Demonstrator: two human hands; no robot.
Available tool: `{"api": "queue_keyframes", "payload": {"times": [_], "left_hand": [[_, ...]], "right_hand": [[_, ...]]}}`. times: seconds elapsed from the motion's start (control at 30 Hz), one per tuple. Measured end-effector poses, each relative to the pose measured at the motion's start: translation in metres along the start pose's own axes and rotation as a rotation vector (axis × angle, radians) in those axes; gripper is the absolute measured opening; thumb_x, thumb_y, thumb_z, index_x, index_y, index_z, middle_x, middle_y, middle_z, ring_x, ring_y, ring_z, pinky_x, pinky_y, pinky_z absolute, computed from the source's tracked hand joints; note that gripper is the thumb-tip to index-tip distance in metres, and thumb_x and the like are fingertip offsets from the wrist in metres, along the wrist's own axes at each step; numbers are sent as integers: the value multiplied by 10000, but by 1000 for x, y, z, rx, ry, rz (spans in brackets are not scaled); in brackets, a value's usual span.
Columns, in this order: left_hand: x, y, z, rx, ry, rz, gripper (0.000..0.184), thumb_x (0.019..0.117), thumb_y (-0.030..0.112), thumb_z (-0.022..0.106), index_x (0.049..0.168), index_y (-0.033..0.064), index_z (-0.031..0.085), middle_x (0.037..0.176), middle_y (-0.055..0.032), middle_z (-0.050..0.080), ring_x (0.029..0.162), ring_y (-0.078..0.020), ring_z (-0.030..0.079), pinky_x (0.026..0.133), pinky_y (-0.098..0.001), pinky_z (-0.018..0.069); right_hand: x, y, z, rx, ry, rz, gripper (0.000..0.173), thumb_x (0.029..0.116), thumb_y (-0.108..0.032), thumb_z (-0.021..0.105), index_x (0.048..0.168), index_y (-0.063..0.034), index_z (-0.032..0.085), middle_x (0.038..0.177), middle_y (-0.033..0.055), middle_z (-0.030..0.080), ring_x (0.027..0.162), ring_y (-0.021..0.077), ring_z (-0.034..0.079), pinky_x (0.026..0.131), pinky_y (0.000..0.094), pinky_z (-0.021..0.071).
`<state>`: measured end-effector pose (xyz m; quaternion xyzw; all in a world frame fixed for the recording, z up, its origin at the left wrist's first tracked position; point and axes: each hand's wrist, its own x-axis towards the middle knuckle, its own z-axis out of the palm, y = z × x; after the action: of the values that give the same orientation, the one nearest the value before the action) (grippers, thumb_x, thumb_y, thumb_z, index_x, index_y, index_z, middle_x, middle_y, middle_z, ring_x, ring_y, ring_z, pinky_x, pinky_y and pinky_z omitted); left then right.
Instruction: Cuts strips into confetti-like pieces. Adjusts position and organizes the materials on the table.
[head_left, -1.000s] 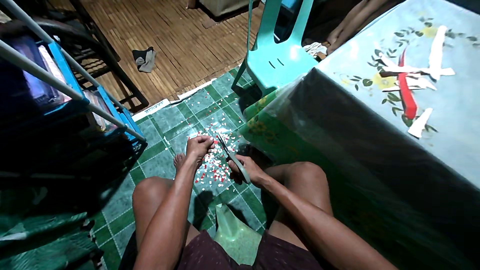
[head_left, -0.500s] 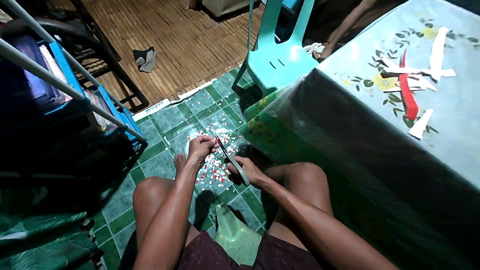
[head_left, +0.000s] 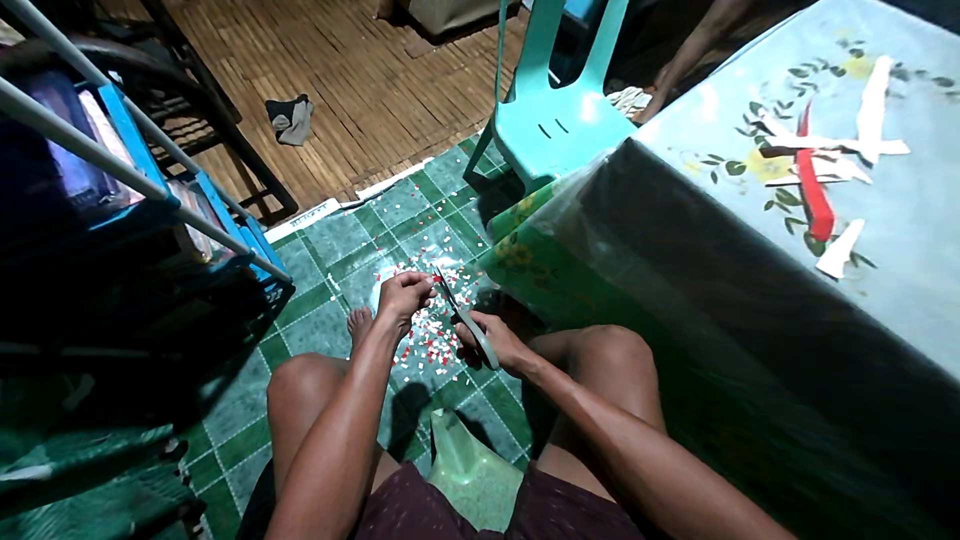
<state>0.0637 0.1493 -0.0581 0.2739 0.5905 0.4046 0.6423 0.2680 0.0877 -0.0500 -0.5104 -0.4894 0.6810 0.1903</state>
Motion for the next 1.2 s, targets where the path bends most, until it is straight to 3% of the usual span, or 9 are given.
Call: {"api": "queue_keyframes", "payload": {"times": [0.4, 0.57, 0.77, 0.83, 0.9, 0.97, 1.07, 1.2], "left_hand": [[-3, 3, 1, -7, -15, -6, 223, 930, 48, 730, 1139, 11, 662, 901, -111, 719, 721, -166, 689, 659, -296, 577], [-2, 1, 0, -19, -9, 1, 269, 918, 40, 743, 1164, 2, 640, 907, -121, 721, 725, -176, 697, 673, -311, 588], [0, 0, -2, -39, -27, 27, 300, 916, 32, 743, 1191, -2, 629, 918, -126, 723, 742, -186, 706, 693, -322, 598], [1, -3, -4, -7, -50, 75, 381, 922, 117, 765, 1266, 35, 624, 1018, -126, 732, 837, -201, 717, 757, -353, 597], [0, -2, -6, 40, -62, 109, 503, 950, 303, 752, 1389, 122, 587, 1237, -126, 688, 1043, -248, 695, 875, -431, 576], [-1, 3, -6, 34, -39, 103, 554, 966, 470, 692, 1431, 196, 566, 1356, -110, 634, 1156, -281, 655, 908, -474, 557], [1, 9, -2, -66, 7, 87, 589, 969, 545, 647, 1414, 167, 566, 1348, -115, 637, 1140, -263, 665, 880, -432, 572], [0, 9, 8, 46, 33, 155, 474, 1029, 438, 606, 1339, 79, 606, 1255, -144, 679, 1079, -267, 693, 873, -444, 584]], "right_hand": [[-1, -1, 1, -17, -33, -33, 461, 1009, -378, 634, 1322, -45, 576, 847, 82, 706, 647, 172, 699, 600, 330, 616], [-3, -1, -1, -59, 51, -57, 413, 973, -354, 700, 1246, -50, 640, 765, 76, 701, 582, 172, 680, 557, 336, 609], [0, -1, -4, 41, 113, -77, 460, 1043, -412, 567, 1322, -45, 571, 827, 90, 713, 644, 191, 698, 599, 343, 609], [1, 1, -6, 67, 131, -81, 466, 1055, -429, 537, 1315, -44, 570, 826, 92, 716, 637, 188, 691, 594, 334, 601], [1, 2, -7, 98, 142, -74, 474, 1060, -432, 529, 1319, -37, 568, 831, 102, 718, 643, 191, 693, 600, 333, 601], [0, 2, -10, 113, 150, -79, 479, 1061, -435, 528, 1321, -35, 571, 832, 102, 720, 651, 192, 696, 613, 337, 605], [-3, 0, -13, 126, 171, -93, 470, 1059, -430, 536, 1302, -32, 587, 826, 104, 720, 650, 197, 697, 610, 345, 607], [-7, -3, -16, -11, 214, 28, 503, 1011, -450, 625, 1304, -42, 602, 928, 126, 714, 707, 215, 704, 657, 401, 618]]}}
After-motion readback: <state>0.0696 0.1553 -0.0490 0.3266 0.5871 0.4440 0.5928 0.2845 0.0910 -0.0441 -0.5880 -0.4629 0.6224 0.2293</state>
